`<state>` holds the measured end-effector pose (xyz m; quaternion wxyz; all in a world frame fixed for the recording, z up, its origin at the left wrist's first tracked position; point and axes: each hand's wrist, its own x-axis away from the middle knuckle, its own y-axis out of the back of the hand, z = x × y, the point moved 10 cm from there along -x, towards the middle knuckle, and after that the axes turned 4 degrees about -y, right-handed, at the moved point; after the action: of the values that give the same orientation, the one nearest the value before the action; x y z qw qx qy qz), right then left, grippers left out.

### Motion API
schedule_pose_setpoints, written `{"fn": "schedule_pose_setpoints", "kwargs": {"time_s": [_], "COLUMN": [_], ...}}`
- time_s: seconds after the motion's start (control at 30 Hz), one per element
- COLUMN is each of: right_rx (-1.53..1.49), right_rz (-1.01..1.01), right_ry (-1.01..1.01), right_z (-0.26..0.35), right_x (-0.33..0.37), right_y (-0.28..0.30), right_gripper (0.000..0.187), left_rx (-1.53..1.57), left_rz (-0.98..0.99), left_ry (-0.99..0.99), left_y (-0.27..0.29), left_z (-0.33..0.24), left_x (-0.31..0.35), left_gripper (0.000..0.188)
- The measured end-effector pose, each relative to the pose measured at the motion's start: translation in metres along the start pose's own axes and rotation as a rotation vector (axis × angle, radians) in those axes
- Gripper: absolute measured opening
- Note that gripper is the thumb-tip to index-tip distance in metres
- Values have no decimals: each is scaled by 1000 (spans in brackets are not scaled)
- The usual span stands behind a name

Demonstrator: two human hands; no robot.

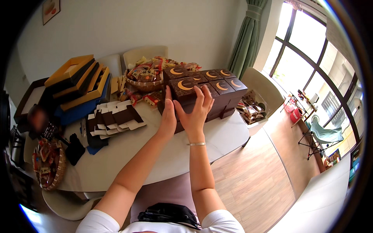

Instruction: The person sits at a table and repeatedly folds flat cardboard pieces into small, dark brown boxes with a crescent moon design. They fold the sides and flaps of each piece by hand and place the finished boxes into a growing stack on the right side of the table.

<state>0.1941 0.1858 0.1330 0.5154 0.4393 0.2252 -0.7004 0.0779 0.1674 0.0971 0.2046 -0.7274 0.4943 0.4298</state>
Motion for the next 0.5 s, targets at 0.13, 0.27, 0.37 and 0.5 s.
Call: {"fn": "schedule_pose_setpoints", "kwargs": {"time_s": [0.13,0.27,0.37,0.5], "right_rx": [-178,-328,-382,-335], "right_rz": [-143,143,658,917], "right_ry": [140,375,155,-86], "right_z": [29,91,96,50], "right_x": [14,51,84,128], "right_y": [29,-8,-98,-207], "right_gripper": [47,35,39,52], "left_rx": [-142,-576,-738,-478], "left_rz": [-107,-136,-224,-408], "left_ry": [4,236,484,778], "left_y": [38,137,212,262], "left_z": [5,45,66,92], "left_x": [10,44,79,125], "left_gripper": [67,63,68,72]}}
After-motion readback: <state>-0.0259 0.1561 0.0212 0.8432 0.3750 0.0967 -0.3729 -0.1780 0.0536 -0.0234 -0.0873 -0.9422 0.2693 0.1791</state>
